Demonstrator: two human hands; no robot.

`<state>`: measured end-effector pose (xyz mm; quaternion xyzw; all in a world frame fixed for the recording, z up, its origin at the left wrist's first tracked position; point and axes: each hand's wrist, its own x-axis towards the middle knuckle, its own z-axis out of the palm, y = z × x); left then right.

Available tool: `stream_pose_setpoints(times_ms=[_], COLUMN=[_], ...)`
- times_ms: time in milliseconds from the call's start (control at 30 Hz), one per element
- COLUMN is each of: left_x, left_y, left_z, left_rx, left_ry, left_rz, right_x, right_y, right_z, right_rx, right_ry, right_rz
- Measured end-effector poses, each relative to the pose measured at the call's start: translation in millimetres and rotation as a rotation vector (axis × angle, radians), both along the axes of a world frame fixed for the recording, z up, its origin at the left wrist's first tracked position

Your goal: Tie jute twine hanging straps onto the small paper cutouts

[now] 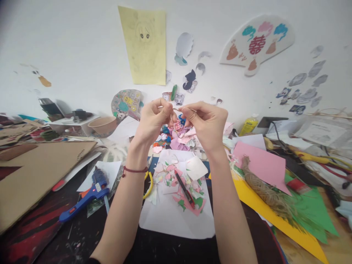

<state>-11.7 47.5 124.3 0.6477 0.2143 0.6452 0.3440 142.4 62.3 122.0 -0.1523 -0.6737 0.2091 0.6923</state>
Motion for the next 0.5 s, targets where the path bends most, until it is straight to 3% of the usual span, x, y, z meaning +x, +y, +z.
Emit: stream_pose_setpoints(times_ms=[233, 500], left_x=[14, 20], left_y=[-10, -18], left_z=[8.5, 17.9], left_rx=[-0.149, -0.397], left_ry=[-0.022, -0.194], left_rz=[0.037, -0.081], right_x=[-3, -4], right_y=[2, 1], right_z=[-2.3, -1.8], right_rx=[0.005, 0.039], right_ry=[-0.027, 0.034], right_rz=[-0.129, -0.121])
